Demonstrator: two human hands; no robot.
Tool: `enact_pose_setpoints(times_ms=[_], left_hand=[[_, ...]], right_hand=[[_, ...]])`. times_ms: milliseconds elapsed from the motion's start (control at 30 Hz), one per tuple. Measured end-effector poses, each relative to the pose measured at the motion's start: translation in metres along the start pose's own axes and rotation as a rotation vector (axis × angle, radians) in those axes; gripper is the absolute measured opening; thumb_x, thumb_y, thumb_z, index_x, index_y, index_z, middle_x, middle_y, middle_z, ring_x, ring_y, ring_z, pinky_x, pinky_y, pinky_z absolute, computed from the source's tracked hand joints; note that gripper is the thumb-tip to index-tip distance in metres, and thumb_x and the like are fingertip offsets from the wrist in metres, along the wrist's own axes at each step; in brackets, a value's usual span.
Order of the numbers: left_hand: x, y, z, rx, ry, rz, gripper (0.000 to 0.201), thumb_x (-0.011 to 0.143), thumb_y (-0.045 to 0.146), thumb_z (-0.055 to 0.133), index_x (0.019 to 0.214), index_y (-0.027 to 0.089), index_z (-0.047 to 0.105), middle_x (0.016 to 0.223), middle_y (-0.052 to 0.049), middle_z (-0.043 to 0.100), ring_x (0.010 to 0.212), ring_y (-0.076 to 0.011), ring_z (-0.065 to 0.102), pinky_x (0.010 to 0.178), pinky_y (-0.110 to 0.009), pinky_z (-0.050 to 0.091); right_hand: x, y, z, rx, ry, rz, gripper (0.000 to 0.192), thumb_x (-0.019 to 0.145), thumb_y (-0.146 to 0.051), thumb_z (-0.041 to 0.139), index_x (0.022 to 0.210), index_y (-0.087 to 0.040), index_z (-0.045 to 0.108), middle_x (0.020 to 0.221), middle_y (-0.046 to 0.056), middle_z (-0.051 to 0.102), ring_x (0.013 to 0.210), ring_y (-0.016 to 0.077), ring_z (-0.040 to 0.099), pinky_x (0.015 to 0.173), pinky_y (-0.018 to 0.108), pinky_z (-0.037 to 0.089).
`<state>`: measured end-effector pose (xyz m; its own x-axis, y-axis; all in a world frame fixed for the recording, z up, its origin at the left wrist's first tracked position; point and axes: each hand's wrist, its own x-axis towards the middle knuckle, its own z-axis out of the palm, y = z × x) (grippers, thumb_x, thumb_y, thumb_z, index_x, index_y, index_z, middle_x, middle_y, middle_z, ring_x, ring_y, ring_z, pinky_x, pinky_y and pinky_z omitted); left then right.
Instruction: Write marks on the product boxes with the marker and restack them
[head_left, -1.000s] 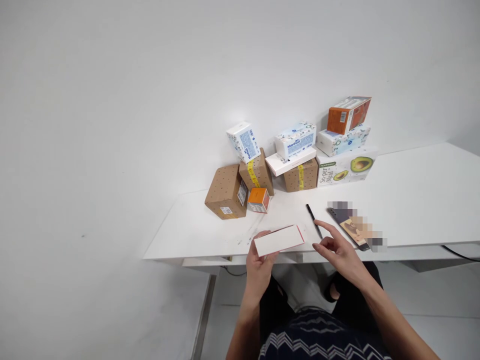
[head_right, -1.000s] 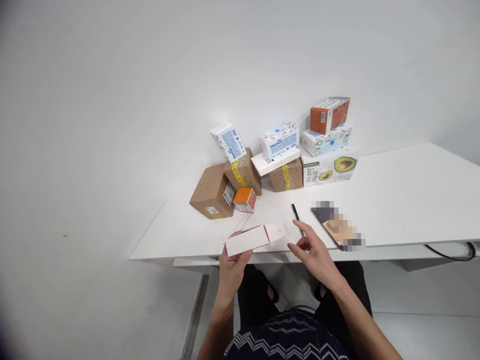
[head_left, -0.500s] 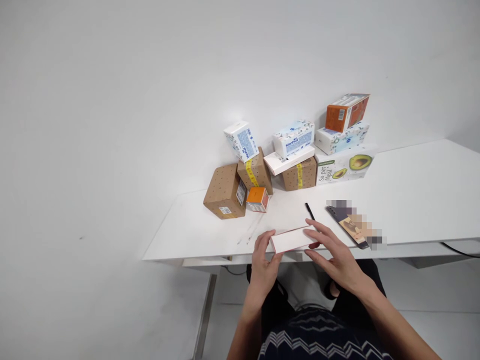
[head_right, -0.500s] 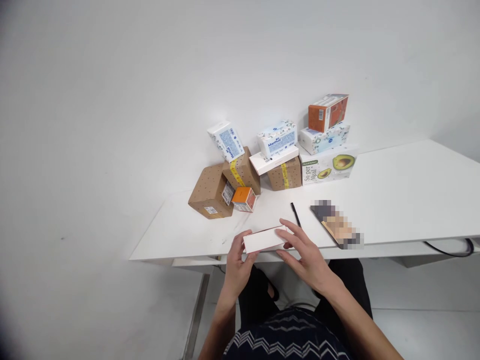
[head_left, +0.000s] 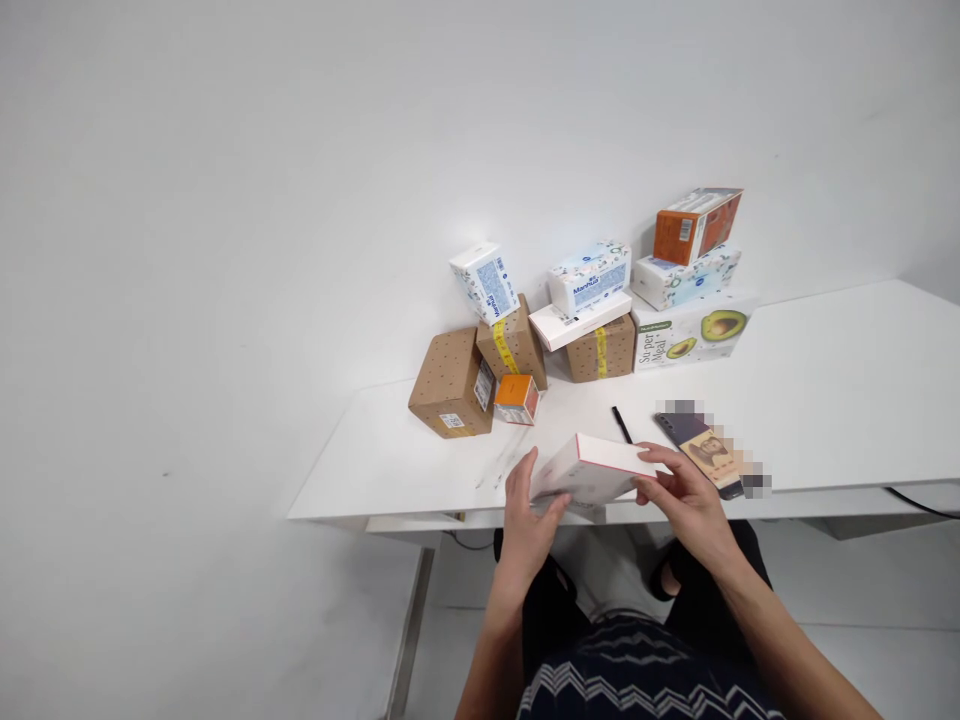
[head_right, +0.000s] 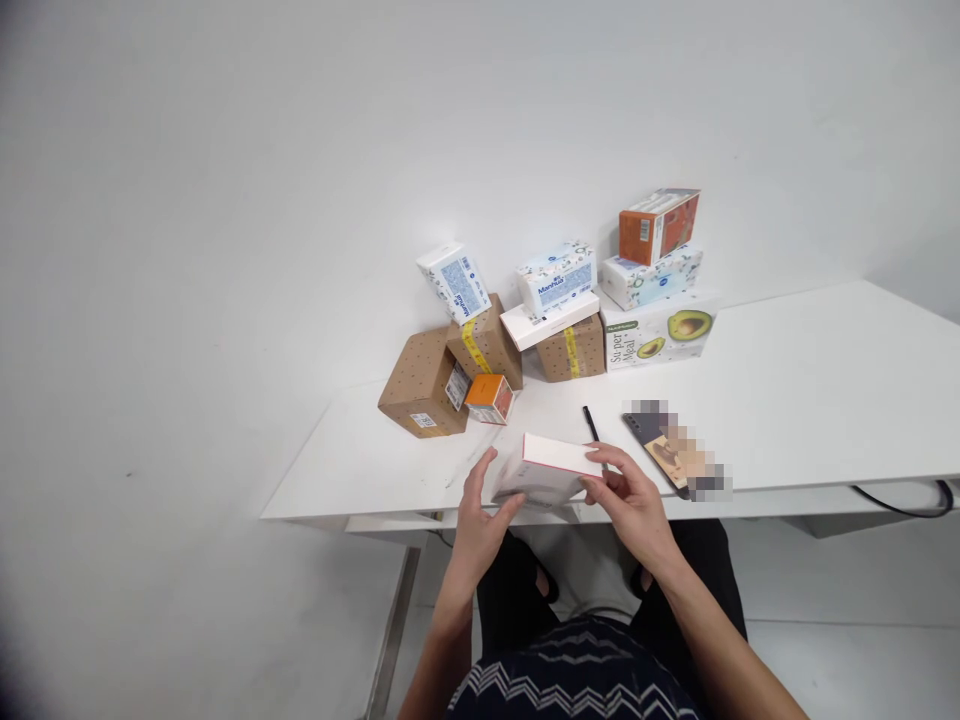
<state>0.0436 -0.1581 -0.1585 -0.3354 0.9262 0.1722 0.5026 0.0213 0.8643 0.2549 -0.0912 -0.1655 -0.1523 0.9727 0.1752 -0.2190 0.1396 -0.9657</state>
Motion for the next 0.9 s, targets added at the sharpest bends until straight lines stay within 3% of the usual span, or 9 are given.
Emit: enact_pose_setpoints(times_ms=[133, 267, 367, 467, 567, 667, 800, 900], left_hand=[[-0.001, -0.003, -0.001, -0.084, -0.007, -0.109, 0.073, 0.074, 0.030, 0.073, 0.139, 0.029, 0.039, 0.147, -0.007, 0.040, 0.139, -0.0255, 0.033, 0.115, -0.045, 0.026], [-0.004, -0.002, 0.001, -0.361, -0.006, -0.158, 0.076, 0.077, 0.035, 0.069, 0.143, 0.029, 0.031, 0.149, -0.010, 0.038, 0.130, -0.0244, 0.046, 0.106, -0.040, 0.041], [-0.005, 0.001, 0.001, -0.458, 0.047, -0.156, 0.071, 0.077, 0.037, 0.070, 0.139, 0.026, 0.037, 0.147, -0.012, 0.040, 0.124, -0.0240, 0.052, 0.099, -0.036, 0.047], [-0.004, 0.005, -0.002, -0.500, 0.065, -0.163, 0.070, 0.074, 0.037, 0.073, 0.136, 0.024, 0.041, 0.138, -0.013, 0.051, 0.117, -0.0238, 0.057, 0.095, -0.035, 0.049], [-0.002, 0.005, -0.006, -0.542, 0.120, -0.173, 0.065, 0.072, 0.038, 0.075, 0.129, 0.023, 0.046, 0.127, -0.012, 0.058, 0.107, -0.0228, 0.062, 0.088, -0.033, 0.052], [0.000, 0.001, -0.011, -0.535, 0.260, -0.163, 0.058, 0.070, 0.038, 0.076, 0.119, 0.023, 0.049, 0.120, -0.009, 0.059, 0.099, -0.0197, 0.063, 0.082, -0.030, 0.052], [0.000, -0.003, -0.015, -0.487, 0.350, -0.151, 0.054, 0.073, 0.039, 0.074, 0.117, 0.024, 0.046, 0.112, -0.006, 0.060, 0.099, -0.0178, 0.062, 0.084, -0.030, 0.051], [-0.004, -0.001, -0.014, -0.396, 0.357, -0.136, 0.052, 0.075, 0.040, 0.072, 0.117, 0.023, 0.046, 0.111, -0.006, 0.057, 0.101, -0.0177, 0.060, 0.087, -0.030, 0.050]], right_hand=[[0.005, -0.002, -0.008, 0.203, 0.114, 0.051, 0.021, 0.078, -0.031, 0.072, 0.097, -0.030, 0.064, 0.111, 0.000, 0.059, 0.053, 0.0049, 0.058, 0.052, 0.024, 0.051], [0.010, -0.001, -0.016, 0.385, 0.125, 0.130, 0.024, 0.075, -0.033, 0.075, 0.095, -0.032, 0.064, 0.093, -0.004, 0.062, 0.053, 0.0053, 0.058, 0.052, 0.021, 0.048], [0.011, 0.003, -0.019, 0.417, 0.130, 0.164, 0.025, 0.072, -0.035, 0.077, 0.094, -0.032, 0.064, 0.082, -0.006, 0.062, 0.054, 0.0066, 0.059, 0.054, 0.021, 0.049], [0.010, 0.009, -0.021, 0.372, 0.114, 0.187, 0.024, 0.073, -0.038, 0.075, 0.094, -0.031, 0.064, 0.083, -0.004, 0.065, 0.058, 0.0089, 0.061, 0.060, 0.025, 0.051], [0.011, 0.016, -0.026, 0.173, 0.079, 0.207, 0.028, 0.079, -0.042, 0.068, 0.104, -0.030, 0.064, 0.083, -0.001, 0.066, 0.064, 0.0131, 0.063, 0.066, 0.030, 0.051], [0.016, 0.029, -0.035, -0.194, 0.109, 0.206, 0.039, 0.081, -0.045, 0.063, 0.114, -0.024, 0.060, 0.074, 0.001, 0.065, 0.067, 0.0176, 0.063, 0.065, 0.032, 0.050], [0.031, 0.049, -0.042, -0.724, 0.070, 0.124, 0.034, 0.083, -0.046, 0.055, 0.102, -0.018, 0.061, 0.082, 0.006, 0.066, 0.059, 0.0182, 0.060, 0.060, 0.033, 0.048], [0.046, 0.059, -0.035, -1.107, -0.038, 0.192, 0.033, 0.086, -0.042, 0.052, 0.101, -0.013, 0.061, 0.084, 0.012, 0.067, 0.073, 0.0248, 0.065, 0.068, 0.035, 0.047]])
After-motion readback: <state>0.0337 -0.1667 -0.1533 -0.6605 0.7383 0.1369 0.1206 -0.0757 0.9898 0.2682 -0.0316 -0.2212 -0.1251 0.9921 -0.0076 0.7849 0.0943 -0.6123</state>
